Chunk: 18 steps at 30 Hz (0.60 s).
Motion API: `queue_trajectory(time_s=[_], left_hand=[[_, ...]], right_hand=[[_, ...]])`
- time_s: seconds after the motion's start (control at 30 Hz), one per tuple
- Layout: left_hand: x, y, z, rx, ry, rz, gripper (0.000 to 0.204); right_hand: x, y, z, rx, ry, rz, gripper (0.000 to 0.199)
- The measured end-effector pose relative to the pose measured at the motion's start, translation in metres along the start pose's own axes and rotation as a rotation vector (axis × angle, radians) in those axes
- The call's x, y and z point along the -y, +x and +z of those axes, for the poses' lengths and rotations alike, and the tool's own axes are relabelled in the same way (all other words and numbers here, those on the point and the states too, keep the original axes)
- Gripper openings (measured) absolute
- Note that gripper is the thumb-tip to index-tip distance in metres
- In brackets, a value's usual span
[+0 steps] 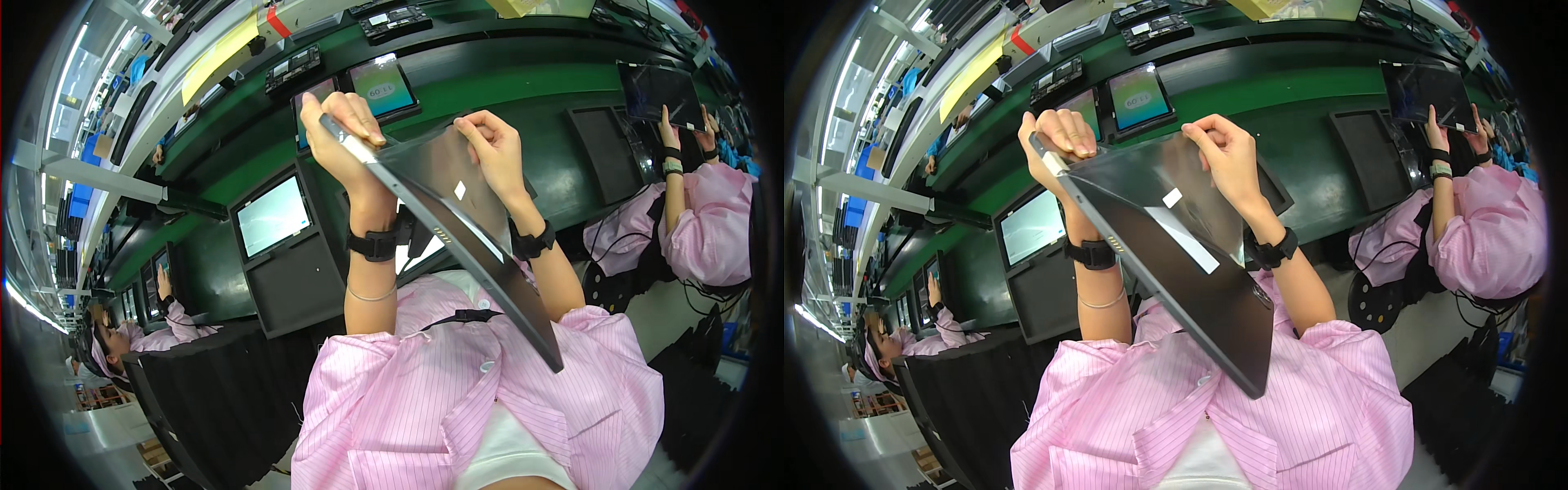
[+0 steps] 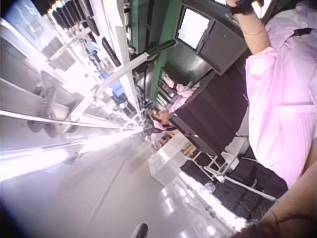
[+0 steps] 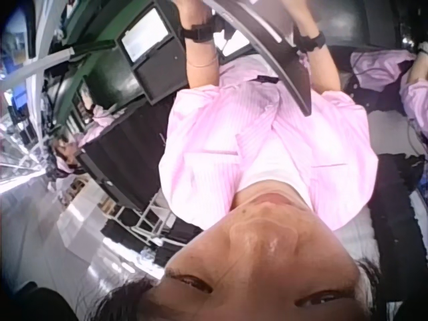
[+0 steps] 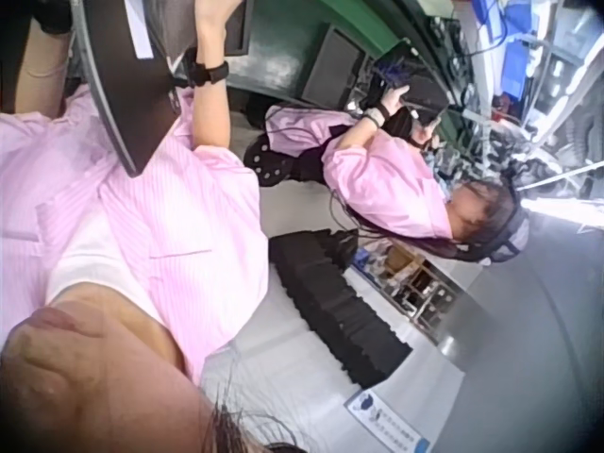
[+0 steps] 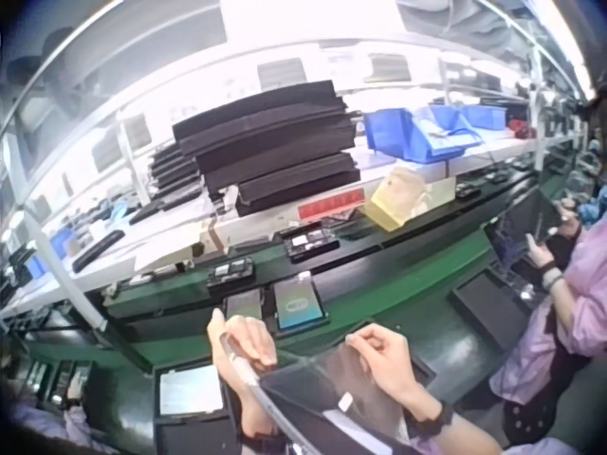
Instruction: The worker is performing quality control inspections and tests on tablet devices on an electronics assembly line.
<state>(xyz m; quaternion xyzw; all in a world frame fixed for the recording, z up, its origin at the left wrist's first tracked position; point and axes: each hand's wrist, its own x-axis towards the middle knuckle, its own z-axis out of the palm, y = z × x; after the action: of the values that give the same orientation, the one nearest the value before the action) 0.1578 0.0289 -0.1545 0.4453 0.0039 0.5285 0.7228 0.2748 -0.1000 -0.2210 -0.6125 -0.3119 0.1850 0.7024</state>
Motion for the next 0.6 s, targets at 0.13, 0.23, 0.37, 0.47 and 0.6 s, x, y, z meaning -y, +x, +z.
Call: queue_trajectory(time_s=[0.13, 0.23, 0.37, 0.47, 0.6], left_hand=[[0.004, 0.032, -0.033, 0.620, -0.460, 0.113, 0.063], [0.008, 0.038, -0.045, 0.632, -0.557, 0.247, 0.060], [0.006, 0.051, -0.046, 0.752, -0.655, 0.435, 0.057], [0.000, 0.058, -0.045, 0.827, -0.675, 0.495, 0.054], [-0.004, 0.062, -0.049, 0.879, -0.633, 0.583, 0.038]], right_hand=[[0.025, 0.004, 0.002, 0.008, 0.002, -0.043, 0.018], [0.049, 0.012, 0.004, 0.035, -0.008, -0.140, 0.016], [0.069, 0.023, 0.009, 0.100, -0.086, -0.271, 0.016], [0.070, 0.028, 0.019, 0.139, -0.065, -0.203, 0.015], [0.062, 0.034, 0.033, 0.165, 0.032, -0.242, 0.013]])
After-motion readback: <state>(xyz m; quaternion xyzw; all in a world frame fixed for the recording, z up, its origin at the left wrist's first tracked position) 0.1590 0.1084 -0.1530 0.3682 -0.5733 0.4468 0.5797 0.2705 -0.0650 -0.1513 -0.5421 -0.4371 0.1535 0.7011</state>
